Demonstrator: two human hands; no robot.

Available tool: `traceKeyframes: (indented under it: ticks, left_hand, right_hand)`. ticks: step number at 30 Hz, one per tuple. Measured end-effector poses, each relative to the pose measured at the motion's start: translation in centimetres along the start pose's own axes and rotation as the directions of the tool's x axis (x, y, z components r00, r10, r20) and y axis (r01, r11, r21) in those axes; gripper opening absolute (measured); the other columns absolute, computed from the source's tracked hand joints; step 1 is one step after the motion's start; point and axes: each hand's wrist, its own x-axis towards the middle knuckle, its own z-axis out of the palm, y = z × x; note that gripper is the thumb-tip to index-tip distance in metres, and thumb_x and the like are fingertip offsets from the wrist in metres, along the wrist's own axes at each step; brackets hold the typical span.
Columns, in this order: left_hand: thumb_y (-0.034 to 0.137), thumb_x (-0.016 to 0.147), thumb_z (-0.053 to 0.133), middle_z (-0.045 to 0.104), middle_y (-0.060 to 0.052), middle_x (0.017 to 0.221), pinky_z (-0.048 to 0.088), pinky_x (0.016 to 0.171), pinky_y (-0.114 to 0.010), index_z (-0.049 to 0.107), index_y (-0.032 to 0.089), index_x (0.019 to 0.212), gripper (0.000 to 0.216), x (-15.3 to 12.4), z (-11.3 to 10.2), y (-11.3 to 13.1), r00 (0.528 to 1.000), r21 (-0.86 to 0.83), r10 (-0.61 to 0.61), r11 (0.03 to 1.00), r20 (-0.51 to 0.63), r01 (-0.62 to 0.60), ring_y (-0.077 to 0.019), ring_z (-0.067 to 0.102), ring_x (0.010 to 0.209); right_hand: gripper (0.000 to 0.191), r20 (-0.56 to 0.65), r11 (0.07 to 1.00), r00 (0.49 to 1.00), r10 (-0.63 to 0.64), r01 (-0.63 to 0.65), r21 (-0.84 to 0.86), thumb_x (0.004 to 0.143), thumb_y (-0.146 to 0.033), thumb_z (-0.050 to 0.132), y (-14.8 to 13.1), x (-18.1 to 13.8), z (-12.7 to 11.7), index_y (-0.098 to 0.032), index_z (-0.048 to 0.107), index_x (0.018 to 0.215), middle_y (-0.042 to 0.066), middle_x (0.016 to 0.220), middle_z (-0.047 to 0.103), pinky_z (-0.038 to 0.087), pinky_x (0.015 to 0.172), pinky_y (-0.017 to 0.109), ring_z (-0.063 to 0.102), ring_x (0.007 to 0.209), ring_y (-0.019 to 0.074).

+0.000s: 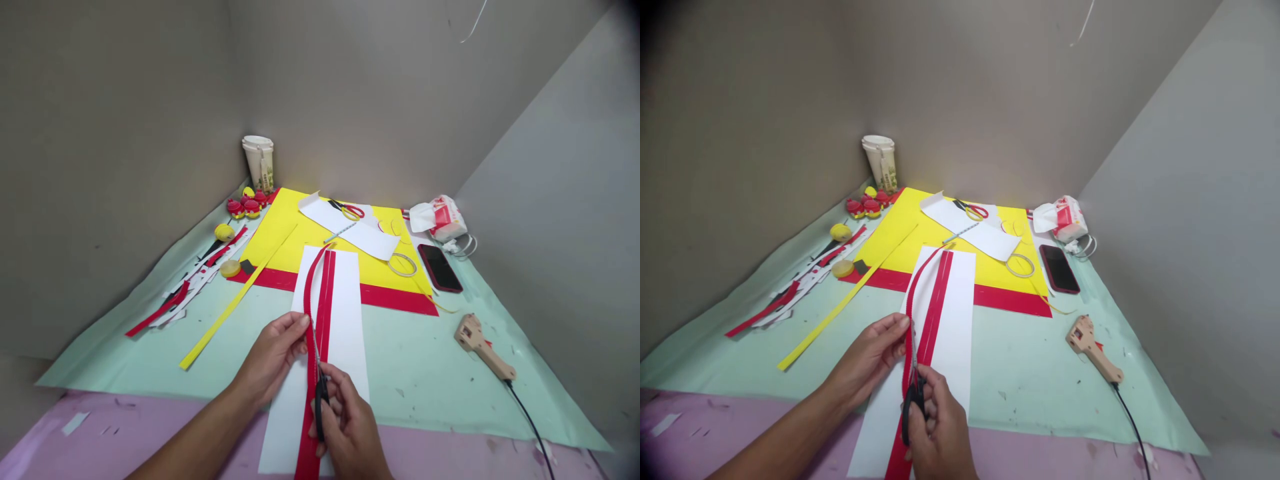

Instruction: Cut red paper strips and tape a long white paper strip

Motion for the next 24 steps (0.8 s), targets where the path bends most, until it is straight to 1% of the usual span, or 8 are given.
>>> traceKeyframes:
  ticks: [4, 9, 13, 16, 18, 21, 24]
  left_hand:
    - [0.033, 0.083, 0.071, 0.057, 0.002, 0.070, 0.045, 0.059, -0.015, 0.061, 0.015, 0.081, 0.021, -0.2, 0.3, 0.1, 1.000, -0.008, -0.017, 1.000, -0.003, 0.017, -0.0053, 0.049, 0.058]
    - [0.031, 0.082, 0.073, 0.058, 0.002, 0.068, 0.046, 0.058, -0.015, 0.062, 0.014, 0.079, 0.021, -0.2, 0.6, 0.2, 1.000, -0.030, -0.010, 1.000, -0.008, 0.009, -0.0053, 0.049, 0.057]
    - [0.031, 0.081, 0.073, 0.059, 0.001, 0.070, 0.046, 0.057, -0.015, 0.063, 0.014, 0.080, 0.020, -0.1, 0.5, 0.3, 1.000, -0.034, -0.013, 0.999, -0.007, 0.013, -0.0058, 0.051, 0.058]
    - [0.029, 0.080, 0.074, 0.059, 0.001, 0.072, 0.048, 0.060, -0.015, 0.064, 0.014, 0.081, 0.018, 0.0, 0.4, 0.6, 1.000, -0.045, 0.014, 0.999, -0.015, -0.015, -0.0060, 0.053, 0.061]
    - [0.025, 0.078, 0.077, 0.060, 0.001, 0.076, 0.049, 0.061, -0.015, 0.065, 0.014, 0.084, 0.017, 0.1, 0.3, 0.8, 0.999, -0.056, 0.025, 0.998, -0.045, -0.028, -0.0058, 0.054, 0.063]
    - [0.018, 0.073, 0.080, 0.062, 0.001, 0.081, 0.049, 0.063, -0.014, 0.066, 0.015, 0.089, 0.021, 0.1, 0.3, 1.3, 0.995, -0.065, 0.045, 0.997, -0.089, -0.051, -0.0053, 0.055, 0.065]
    - [0.015, 0.071, 0.080, 0.062, 0.001, 0.081, 0.049, 0.065, -0.014, 0.066, 0.015, 0.089, 0.023, 0.0, 0.4, 1.6, 0.993, -0.068, 0.078, 0.994, -0.087, -0.084, -0.0055, 0.056, 0.068]
  right_hand:
    - [0.051, 0.008, 1.000, 1.000, 0.003, -0.004, 0.010, 0.082, -0.039, 0.062, 0.1, 0.0, 0.0, -0.020, 0.052, 0.129, 0.000, 0.077, 0.053, 0.045, 0.039, 0.017, 0.055, 0.055, 0.0109]
    - [0.049, 0.025, 1.000, 1.000, -0.010, 0.010, 0.007, 0.084, -0.038, 0.060, 0.0, 0.0, -0.1, -0.020, 0.051, 0.129, -0.001, 0.075, 0.053, 0.044, 0.039, 0.017, 0.053, 0.053, 0.0104]
    - [0.049, 0.013, 1.000, 1.000, -0.018, 0.018, 0.025, 0.085, -0.039, 0.059, 0.2, 0.0, -0.1, -0.020, 0.051, 0.130, 0.000, 0.077, 0.055, 0.043, 0.039, 0.018, 0.054, 0.053, 0.0110]
    - [0.048, -0.019, 0.999, 0.999, -0.051, 0.051, -0.006, 0.085, -0.036, 0.059, 0.5, 0.1, -0.3, -0.020, 0.052, 0.129, 0.001, 0.079, 0.056, 0.043, 0.044, 0.018, 0.052, 0.056, 0.0102]
    - [0.045, -0.025, 0.995, 0.996, -0.082, 0.081, -0.058, 0.084, -0.032, 0.059, 0.6, 0.0, -0.5, -0.019, 0.054, 0.128, 0.001, 0.080, 0.056, 0.043, 0.049, 0.018, 0.050, 0.059, 0.0097]
    - [0.045, 0.016, 0.988, 0.995, -0.103, 0.104, -0.115, 0.083, -0.028, 0.058, 0.6, 0.0, -0.9, -0.020, 0.055, 0.127, 0.001, 0.081, 0.055, 0.042, 0.053, 0.019, 0.049, 0.061, 0.0099]
    - [0.046, 0.077, 0.986, 0.993, -0.094, 0.103, -0.134, 0.083, -0.026, 0.058, 0.5, 0.0, -1.0, -0.021, 0.054, 0.129, 0.001, 0.083, 0.055, 0.041, 0.053, 0.019, 0.048, 0.063, 0.0102]
